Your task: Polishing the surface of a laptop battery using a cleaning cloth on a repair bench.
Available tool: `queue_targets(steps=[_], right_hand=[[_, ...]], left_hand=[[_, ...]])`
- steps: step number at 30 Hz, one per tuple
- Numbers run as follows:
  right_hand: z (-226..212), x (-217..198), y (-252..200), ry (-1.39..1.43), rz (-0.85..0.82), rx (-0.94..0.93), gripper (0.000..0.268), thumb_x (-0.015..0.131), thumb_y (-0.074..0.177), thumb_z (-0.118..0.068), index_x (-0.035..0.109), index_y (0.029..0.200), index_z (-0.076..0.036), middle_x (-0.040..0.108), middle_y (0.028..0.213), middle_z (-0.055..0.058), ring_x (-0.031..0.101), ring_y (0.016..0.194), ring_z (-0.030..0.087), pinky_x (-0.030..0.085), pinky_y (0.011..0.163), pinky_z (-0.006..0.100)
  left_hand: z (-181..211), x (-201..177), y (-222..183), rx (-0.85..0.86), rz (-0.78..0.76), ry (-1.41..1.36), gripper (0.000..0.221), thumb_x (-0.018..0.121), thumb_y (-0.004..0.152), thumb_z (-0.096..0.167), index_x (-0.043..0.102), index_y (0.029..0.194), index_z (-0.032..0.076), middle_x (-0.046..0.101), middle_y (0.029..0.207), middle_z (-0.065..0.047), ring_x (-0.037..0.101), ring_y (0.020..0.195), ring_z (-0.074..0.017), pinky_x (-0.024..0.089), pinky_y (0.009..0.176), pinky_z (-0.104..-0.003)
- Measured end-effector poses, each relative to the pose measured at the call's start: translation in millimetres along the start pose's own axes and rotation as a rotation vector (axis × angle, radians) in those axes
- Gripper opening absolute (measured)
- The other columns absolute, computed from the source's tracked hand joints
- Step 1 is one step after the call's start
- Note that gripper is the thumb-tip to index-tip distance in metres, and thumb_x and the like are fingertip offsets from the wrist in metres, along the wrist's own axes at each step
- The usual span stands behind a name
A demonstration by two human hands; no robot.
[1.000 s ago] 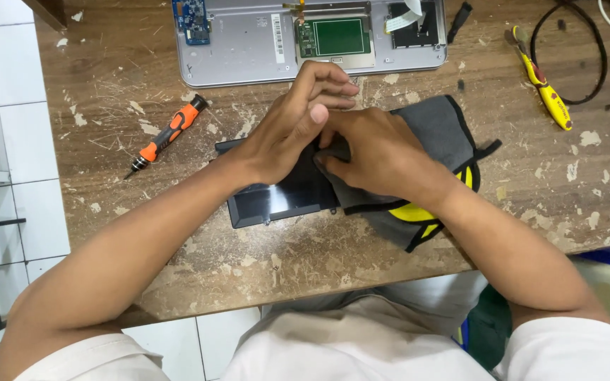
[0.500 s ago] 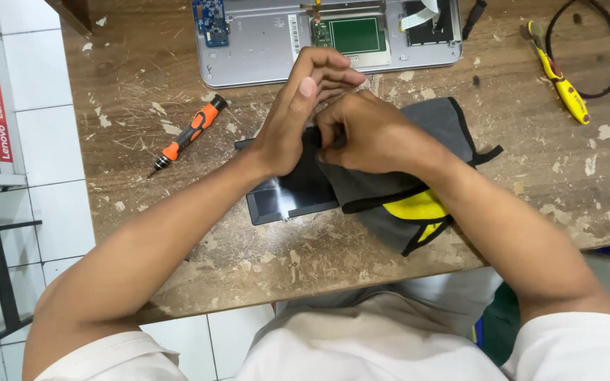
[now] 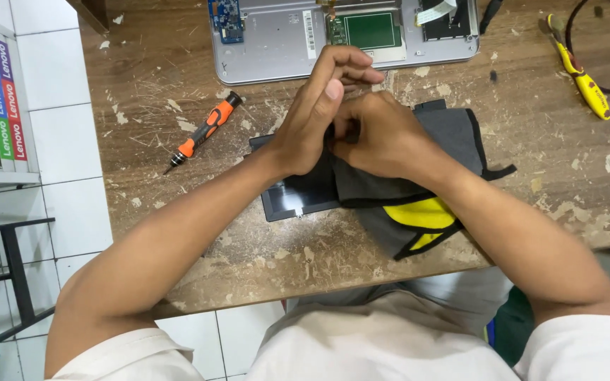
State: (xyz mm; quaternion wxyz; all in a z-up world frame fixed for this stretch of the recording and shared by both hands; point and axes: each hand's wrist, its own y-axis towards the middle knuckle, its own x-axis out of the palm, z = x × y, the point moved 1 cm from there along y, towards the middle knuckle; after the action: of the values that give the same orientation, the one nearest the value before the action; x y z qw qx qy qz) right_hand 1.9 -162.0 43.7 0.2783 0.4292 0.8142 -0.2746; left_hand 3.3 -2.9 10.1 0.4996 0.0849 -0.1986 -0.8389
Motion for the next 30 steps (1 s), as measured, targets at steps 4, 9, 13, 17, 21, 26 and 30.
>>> queue_targets(steps=[4,9,13,17,21,26,30], right_hand=[[12,7,5,-0.029,0.113,-0.137,0.034,0.072,0.091,-0.002,0.052,0.066,-0.013,0.055,0.063,0.001,0.051,0.059,0.021,0.037,0.054,0.039],[-5,-3,-3,-0.129,-0.194,0.019,0.024,0.079,0.086,-0.013,0.064,0.068,-0.016,0.068,0.066,-0.003,0.059,0.061,0.018,0.048,0.075,0.035],[-13,-4,-10,-0.228,-0.297,0.046,0.022,0.075,0.092,-0.019,0.066,0.072,-0.019,0.067,0.065,-0.006,0.057,0.058,0.017,0.043,0.062,0.034],[-16,1,-16,-0.247,-0.303,-0.013,0.018,0.075,0.091,-0.019,0.067,0.075,-0.018,0.071,0.069,-0.005,0.061,0.060,0.020,0.044,0.059,0.038],[-10,15,-23,-0.261,-0.228,-0.266,0.010,0.075,0.088,-0.016,0.067,0.081,-0.016,0.079,0.093,-0.001,0.070,0.074,0.030,0.048,0.061,0.046],[-22,34,-29,-0.486,-0.038,-0.571,0.015,0.066,0.101,-0.012,0.064,0.086,-0.010,0.068,0.090,0.005,0.063,0.059,0.031,0.048,0.044,0.048],[-31,59,-28,-0.698,0.212,-0.897,0.017,0.070,0.091,0.004,0.062,0.089,-0.011,0.063,0.087,0.008,0.066,0.070,0.026,0.053,0.058,0.039]], left_hand=[[-2,0,0,0.022,-0.016,-0.007,0.066,0.032,0.117,0.070,0.045,0.145,0.013,0.062,0.138,-0.015,0.064,0.136,-0.0272,0.052,0.122,-0.041],[-4,-4,-2,-0.003,0.012,-0.040,0.070,0.029,0.115,0.074,0.046,0.144,0.013,0.064,0.139,-0.017,0.064,0.135,-0.0288,0.052,0.121,-0.044],[-9,-5,-1,0.015,-0.008,-0.079,0.069,0.028,0.115,0.072,0.045,0.145,0.012,0.063,0.138,-0.017,0.065,0.132,-0.0286,0.054,0.120,-0.042],[-10,-6,1,0.009,0.007,-0.100,0.072,0.028,0.114,0.075,0.046,0.143,0.012,0.064,0.136,-0.017,0.067,0.129,-0.0283,0.056,0.118,-0.042],[-12,-8,2,-0.011,0.014,-0.141,0.072,0.027,0.112,0.076,0.048,0.141,0.012,0.066,0.133,-0.015,0.068,0.126,-0.0269,0.058,0.115,-0.041],[-14,-13,5,-0.051,-0.001,-0.281,0.071,0.025,0.112,0.073,0.051,0.140,0.013,0.069,0.132,-0.017,0.071,0.122,-0.0281,0.058,0.112,-0.043],[-19,-21,11,-0.211,0.039,-0.511,0.077,0.035,0.102,0.077,0.060,0.131,0.011,0.075,0.124,-0.020,0.076,0.116,-0.0326,0.061,0.106,-0.044]])
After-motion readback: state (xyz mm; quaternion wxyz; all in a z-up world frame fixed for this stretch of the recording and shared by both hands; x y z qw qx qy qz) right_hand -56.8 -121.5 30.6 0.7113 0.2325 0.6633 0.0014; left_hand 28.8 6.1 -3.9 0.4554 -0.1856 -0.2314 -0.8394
